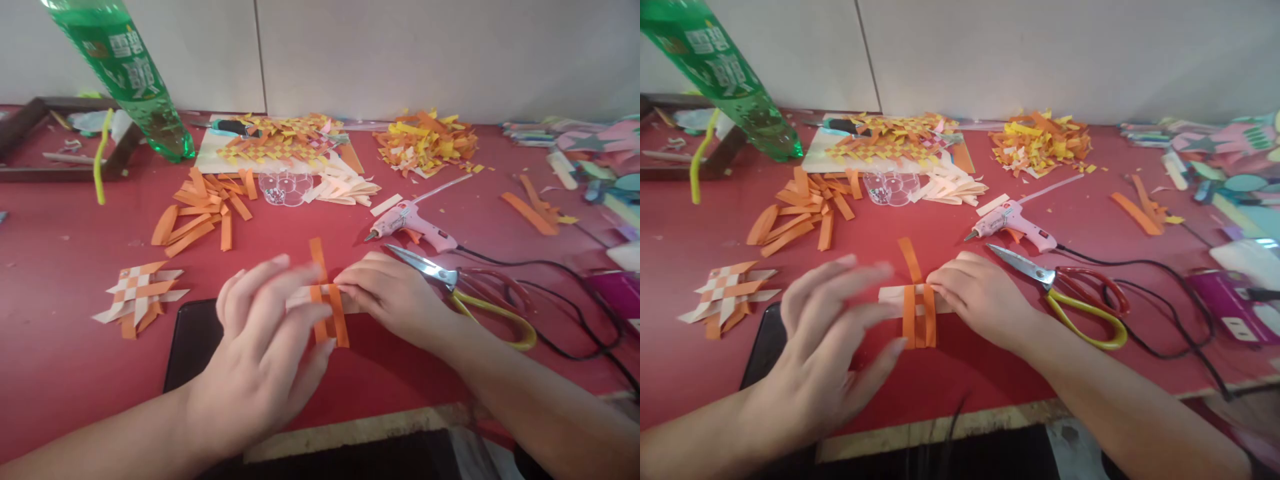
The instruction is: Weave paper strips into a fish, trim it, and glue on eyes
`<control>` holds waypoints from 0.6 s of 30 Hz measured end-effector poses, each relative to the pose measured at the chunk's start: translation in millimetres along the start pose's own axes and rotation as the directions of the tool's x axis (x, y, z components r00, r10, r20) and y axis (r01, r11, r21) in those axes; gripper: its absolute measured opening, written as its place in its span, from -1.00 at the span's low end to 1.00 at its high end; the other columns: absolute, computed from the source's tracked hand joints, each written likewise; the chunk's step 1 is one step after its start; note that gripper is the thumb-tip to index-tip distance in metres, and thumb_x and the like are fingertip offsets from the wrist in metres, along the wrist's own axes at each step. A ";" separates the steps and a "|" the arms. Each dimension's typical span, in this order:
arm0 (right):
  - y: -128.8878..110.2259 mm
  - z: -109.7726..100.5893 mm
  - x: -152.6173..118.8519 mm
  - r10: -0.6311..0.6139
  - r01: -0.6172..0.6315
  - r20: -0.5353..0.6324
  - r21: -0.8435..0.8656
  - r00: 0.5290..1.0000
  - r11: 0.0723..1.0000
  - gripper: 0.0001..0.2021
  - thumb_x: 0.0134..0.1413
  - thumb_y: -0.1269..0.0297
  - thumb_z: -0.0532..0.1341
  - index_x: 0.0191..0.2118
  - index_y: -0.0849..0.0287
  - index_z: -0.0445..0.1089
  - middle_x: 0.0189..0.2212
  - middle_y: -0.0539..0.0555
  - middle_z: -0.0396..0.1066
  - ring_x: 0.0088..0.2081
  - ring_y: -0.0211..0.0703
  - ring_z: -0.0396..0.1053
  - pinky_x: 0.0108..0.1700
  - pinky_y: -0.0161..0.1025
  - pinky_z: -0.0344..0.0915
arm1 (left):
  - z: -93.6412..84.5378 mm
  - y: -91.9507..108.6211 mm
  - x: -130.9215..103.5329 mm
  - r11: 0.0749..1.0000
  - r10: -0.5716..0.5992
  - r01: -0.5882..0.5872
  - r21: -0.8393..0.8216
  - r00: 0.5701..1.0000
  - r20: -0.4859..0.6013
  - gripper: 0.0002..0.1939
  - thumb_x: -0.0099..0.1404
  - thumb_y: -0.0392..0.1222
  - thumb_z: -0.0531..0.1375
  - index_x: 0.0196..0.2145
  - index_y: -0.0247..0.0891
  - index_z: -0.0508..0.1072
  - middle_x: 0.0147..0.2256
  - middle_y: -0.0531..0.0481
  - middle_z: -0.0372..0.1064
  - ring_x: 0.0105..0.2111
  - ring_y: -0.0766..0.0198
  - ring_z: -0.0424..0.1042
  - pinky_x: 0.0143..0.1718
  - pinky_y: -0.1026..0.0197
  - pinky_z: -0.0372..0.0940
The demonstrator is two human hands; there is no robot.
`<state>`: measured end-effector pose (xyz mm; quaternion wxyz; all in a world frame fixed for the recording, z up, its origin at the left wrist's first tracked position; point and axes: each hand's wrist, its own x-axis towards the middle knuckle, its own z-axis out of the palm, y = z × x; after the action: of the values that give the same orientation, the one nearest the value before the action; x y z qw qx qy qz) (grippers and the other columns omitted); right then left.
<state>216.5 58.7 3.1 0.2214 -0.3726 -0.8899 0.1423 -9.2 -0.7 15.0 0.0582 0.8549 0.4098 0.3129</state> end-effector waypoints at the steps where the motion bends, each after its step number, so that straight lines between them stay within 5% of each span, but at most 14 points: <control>1: 0.6 0.6 0.7 -0.049 0.049 -0.012 -0.015 0.999 0.999 -0.80 0.28 0.38 0.09 -0.23 0.15 0.48 -0.29 0.07 0.57 -0.25 -0.13 0.45 -0.17 -0.12 0.36 | -2.5 -1.3 2.2 0.995 0.095 -0.093 -0.031 0.993 0.071 -0.77 0.24 -0.40 0.18 -0.14 -0.22 0.38 -0.18 -0.14 0.48 -0.02 -0.07 0.41 0.02 -0.15 0.25; 3: 1.9 -0.9 2.4 -0.121 0.120 -0.039 -0.035 0.992 0.992 -0.78 0.26 0.43 0.09 -0.21 0.12 0.49 -0.24 0.05 0.58 -0.18 -0.11 0.47 -0.09 -0.09 0.35 | -5.3 -3.0 6.0 0.977 0.198 -0.179 -0.117 0.964 0.175 -0.80 0.30 -0.48 0.05 -0.22 -0.30 0.41 -0.45 -0.03 0.45 -0.40 0.20 0.45 -0.24 0.09 0.37; 5: 5.8 -8.6 3.6 -0.107 0.100 -0.100 -0.077 0.989 0.992 -0.78 0.24 0.45 0.12 -0.17 0.08 0.49 -0.20 0.04 0.58 -0.12 -0.10 0.48 -0.04 -0.08 0.35 | -6.2 -3.5 8.0 0.977 0.212 -0.202 -0.067 0.952 0.219 -0.75 0.34 -0.47 -0.02 -0.25 -0.35 0.45 -0.42 -0.10 0.48 -0.45 0.19 0.45 -0.38 0.14 0.39; 8: 21.9 -32.8 2.2 0.148 -0.202 -0.265 -0.190 0.953 0.961 -0.82 0.23 0.36 0.15 -0.14 0.07 0.49 -0.18 0.09 0.57 -0.13 -0.04 0.48 -0.09 -0.08 0.35 | -7.7 -4.1 6.8 0.971 0.198 -0.224 0.080 0.948 0.250 -0.76 0.35 -0.41 0.01 -0.20 -0.38 0.48 -0.21 -0.24 0.52 -0.25 0.01 0.51 -0.28 0.03 0.45; 10: 38.4 -52.4 -1.7 0.428 -0.475 -0.213 -0.280 0.878 0.834 -0.77 0.22 0.26 0.16 -0.05 0.13 0.46 -0.12 0.21 0.53 -0.15 0.02 0.47 -0.20 -0.10 0.32 | -10.3 -5.4 4.1 0.961 0.212 -0.252 0.113 0.935 0.285 -0.78 0.36 -0.34 0.06 -0.14 -0.40 0.47 -0.16 -0.27 0.52 -0.13 -0.07 0.49 -0.16 -0.05 0.44; 13: 61.9 -73.6 -9.2 0.536 -0.553 -0.147 -0.314 0.832 0.772 -0.67 0.14 0.17 0.21 -0.11 0.33 0.49 -0.20 0.39 0.51 -0.23 0.10 0.45 -0.32 -0.09 0.24 | -13.6 -6.7 -1.2 0.955 0.236 -0.285 0.082 0.899 0.369 -0.68 0.35 -0.16 0.14 -0.03 -0.41 0.44 -0.04 -0.33 0.48 -0.01 -0.15 0.45 -0.04 -0.11 0.40; 18: 77.4 -75.9 -12.4 0.574 -0.558 -0.033 -0.289 0.818 0.778 -0.75 0.11 0.35 0.11 -0.25 0.27 0.53 -0.24 0.23 0.48 -0.26 -0.13 0.42 -0.28 -0.20 0.22 | -6.4 1.4 -9.5 0.969 0.221 -0.245 0.005 0.885 0.410 -0.43 0.26 0.04 0.24 0.09 -0.43 0.37 0.09 -0.40 0.39 0.05 -0.23 0.40 0.04 -0.17 0.32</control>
<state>308.7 109.2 32.5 0.0868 -0.6463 -0.7536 0.0829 -16.4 -9.6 15.9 0.0795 0.9454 0.2917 0.1214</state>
